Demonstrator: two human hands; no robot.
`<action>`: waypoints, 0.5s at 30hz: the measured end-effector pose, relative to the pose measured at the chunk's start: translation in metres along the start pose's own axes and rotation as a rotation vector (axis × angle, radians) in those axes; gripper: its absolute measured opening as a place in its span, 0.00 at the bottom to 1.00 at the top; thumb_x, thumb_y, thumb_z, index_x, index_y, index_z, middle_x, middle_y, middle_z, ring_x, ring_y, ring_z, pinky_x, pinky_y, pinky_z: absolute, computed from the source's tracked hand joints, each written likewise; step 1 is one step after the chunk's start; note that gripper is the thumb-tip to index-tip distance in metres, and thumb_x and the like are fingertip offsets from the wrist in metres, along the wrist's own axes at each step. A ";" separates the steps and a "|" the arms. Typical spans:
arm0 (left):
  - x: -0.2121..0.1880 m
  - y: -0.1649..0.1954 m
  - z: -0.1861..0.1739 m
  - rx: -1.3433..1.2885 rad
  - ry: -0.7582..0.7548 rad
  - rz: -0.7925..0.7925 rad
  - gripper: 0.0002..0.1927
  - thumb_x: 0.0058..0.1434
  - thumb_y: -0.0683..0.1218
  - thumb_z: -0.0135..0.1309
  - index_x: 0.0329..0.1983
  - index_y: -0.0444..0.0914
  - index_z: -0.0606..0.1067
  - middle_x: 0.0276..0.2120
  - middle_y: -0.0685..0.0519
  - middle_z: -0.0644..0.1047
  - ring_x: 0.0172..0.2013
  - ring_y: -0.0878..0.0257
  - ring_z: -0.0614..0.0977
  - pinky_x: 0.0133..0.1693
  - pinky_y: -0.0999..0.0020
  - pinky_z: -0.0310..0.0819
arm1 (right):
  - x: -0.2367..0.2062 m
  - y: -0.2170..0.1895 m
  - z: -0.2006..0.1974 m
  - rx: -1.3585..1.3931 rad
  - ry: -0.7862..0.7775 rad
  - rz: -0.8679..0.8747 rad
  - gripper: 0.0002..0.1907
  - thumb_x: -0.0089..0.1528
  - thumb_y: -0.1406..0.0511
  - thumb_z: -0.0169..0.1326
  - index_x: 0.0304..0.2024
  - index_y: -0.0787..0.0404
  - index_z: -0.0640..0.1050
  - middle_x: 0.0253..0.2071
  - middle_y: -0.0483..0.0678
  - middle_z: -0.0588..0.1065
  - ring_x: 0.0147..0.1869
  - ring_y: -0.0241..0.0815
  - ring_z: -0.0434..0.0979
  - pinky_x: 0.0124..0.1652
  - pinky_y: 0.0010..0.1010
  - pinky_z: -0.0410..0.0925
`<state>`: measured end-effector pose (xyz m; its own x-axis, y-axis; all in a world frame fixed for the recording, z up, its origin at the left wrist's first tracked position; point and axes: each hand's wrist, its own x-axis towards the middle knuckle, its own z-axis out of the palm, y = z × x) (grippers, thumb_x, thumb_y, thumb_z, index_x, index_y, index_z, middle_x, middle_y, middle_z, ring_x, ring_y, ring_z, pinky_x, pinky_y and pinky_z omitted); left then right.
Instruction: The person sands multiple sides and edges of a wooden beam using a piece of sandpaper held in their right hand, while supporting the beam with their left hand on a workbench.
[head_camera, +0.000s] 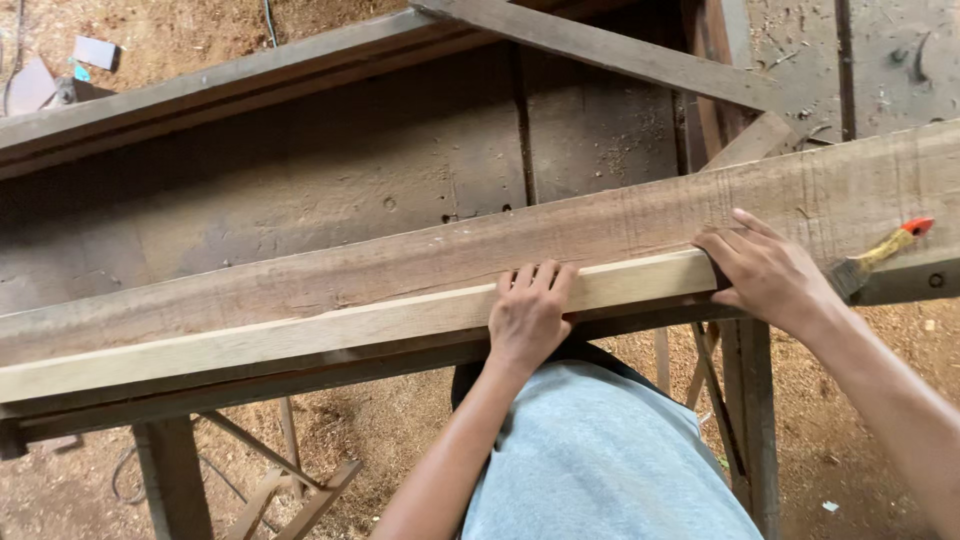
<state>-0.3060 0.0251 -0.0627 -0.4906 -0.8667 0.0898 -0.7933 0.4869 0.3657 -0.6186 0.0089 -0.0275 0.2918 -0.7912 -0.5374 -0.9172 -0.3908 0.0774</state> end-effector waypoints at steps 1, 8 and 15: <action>0.000 0.000 0.001 0.006 -0.023 -0.011 0.29 0.44 0.37 0.66 0.53 0.40 0.76 0.43 0.49 0.80 0.42 0.57 0.81 0.44 0.58 0.75 | 0.001 -0.001 0.001 -0.005 0.024 -0.016 0.52 0.48 0.46 0.65 0.68 0.54 0.60 0.62 0.51 0.72 0.75 0.53 0.61 0.75 0.40 0.51; 0.003 0.003 -0.005 0.022 -0.066 -0.041 0.31 0.40 0.37 0.67 0.52 0.41 0.76 0.42 0.50 0.80 0.41 0.56 0.81 0.45 0.55 0.76 | 0.001 -0.001 -0.001 -0.009 -0.012 -0.051 0.51 0.54 0.47 0.62 0.72 0.60 0.57 0.63 0.53 0.70 0.76 0.52 0.60 0.77 0.40 0.51; 0.005 0.010 -0.017 -0.004 -0.060 -0.064 0.33 0.39 0.38 0.68 0.52 0.41 0.75 0.44 0.51 0.79 0.44 0.55 0.81 0.48 0.55 0.73 | 0.002 -0.017 -0.027 0.072 -0.141 0.004 0.53 0.51 0.37 0.56 0.69 0.56 0.56 0.71 0.49 0.61 0.77 0.50 0.56 0.69 0.41 0.58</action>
<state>-0.3100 0.0236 -0.0432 -0.4601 -0.8878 0.0104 -0.8221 0.4304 0.3726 -0.5947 0.0012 -0.0077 0.2520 -0.7168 -0.6501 -0.9369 -0.3490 0.0215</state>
